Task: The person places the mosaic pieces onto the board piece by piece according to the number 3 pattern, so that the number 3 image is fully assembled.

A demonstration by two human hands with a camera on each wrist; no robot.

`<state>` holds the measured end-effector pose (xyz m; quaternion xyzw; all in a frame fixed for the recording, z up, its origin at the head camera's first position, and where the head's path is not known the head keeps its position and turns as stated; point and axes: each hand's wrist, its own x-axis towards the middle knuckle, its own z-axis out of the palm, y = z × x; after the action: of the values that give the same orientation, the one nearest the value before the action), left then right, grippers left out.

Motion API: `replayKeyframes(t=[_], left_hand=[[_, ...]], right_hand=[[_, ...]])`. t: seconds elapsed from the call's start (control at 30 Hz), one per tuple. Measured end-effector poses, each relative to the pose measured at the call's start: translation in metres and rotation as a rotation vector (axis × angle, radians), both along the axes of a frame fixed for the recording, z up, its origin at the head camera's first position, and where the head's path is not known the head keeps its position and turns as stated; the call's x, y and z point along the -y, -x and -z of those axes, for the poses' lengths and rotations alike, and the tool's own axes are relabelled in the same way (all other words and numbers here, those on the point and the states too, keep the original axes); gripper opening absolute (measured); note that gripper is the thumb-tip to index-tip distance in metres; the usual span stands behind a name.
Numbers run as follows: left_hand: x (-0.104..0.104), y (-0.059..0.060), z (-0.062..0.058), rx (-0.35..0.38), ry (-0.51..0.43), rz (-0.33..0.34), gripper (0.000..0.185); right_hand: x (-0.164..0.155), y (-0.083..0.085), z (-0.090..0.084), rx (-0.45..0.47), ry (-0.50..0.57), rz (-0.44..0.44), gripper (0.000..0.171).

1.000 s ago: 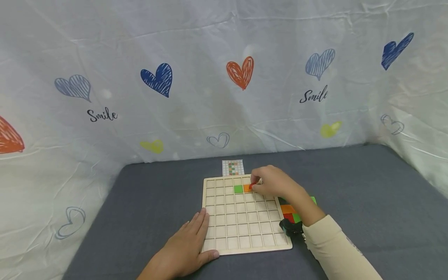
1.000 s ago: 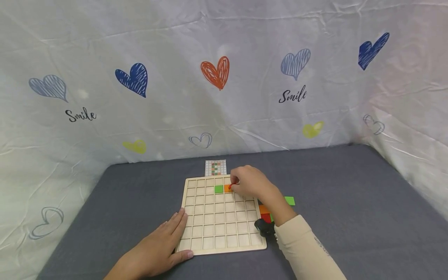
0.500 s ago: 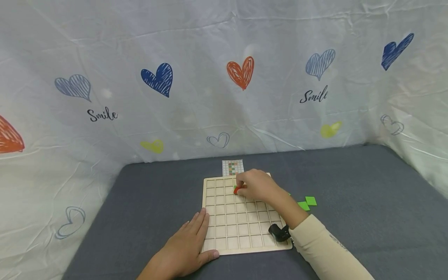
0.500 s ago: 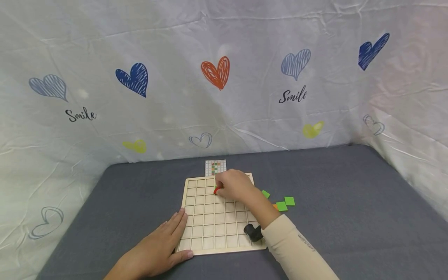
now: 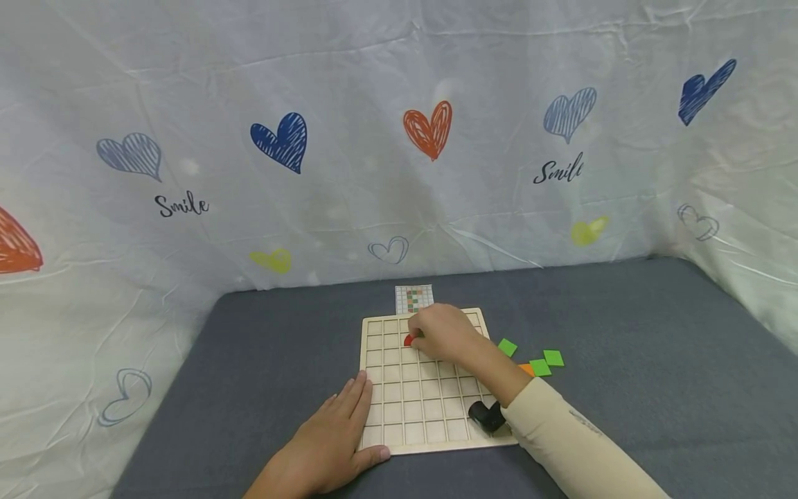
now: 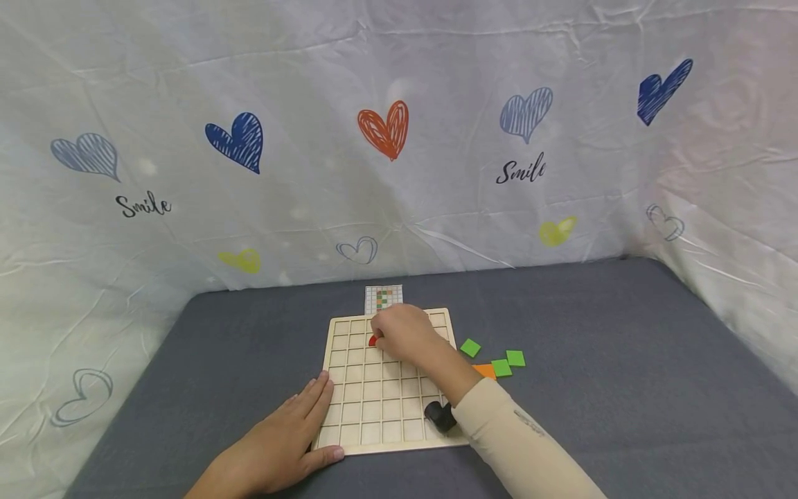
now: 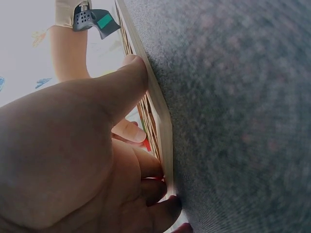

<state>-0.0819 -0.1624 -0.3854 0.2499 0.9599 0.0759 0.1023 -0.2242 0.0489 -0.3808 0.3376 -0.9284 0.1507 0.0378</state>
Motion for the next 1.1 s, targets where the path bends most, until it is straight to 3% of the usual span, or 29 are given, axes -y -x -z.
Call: replayKeyframes(t=[0.4, 0.77, 0.9, 1.1], left_hand=[[-0.001, 0.0, 0.001, 0.001, -0.004, 0.0, 0.089], [-0.001, 0.001, 0.004, -0.019, 0.008, 0.002, 0.089], [-0.001, 0.001, 0.004, -0.023, 0.011, 0.0, 0.089], [-0.001, 0.001, 0.003, -0.002, 0.018, -0.005, 0.09]], right_hand=[[0.008, -0.001, -0.004, -0.055, -0.09, -0.004, 0.019], [0.013, -0.013, -0.006, -0.232, -0.274, -0.039, 0.014], [0.009, -0.023, -0.007, -0.205, -0.31, -0.037, 0.019], [-0.006, -0.039, -0.011, -0.059, -0.258, -0.101, 0.026]])
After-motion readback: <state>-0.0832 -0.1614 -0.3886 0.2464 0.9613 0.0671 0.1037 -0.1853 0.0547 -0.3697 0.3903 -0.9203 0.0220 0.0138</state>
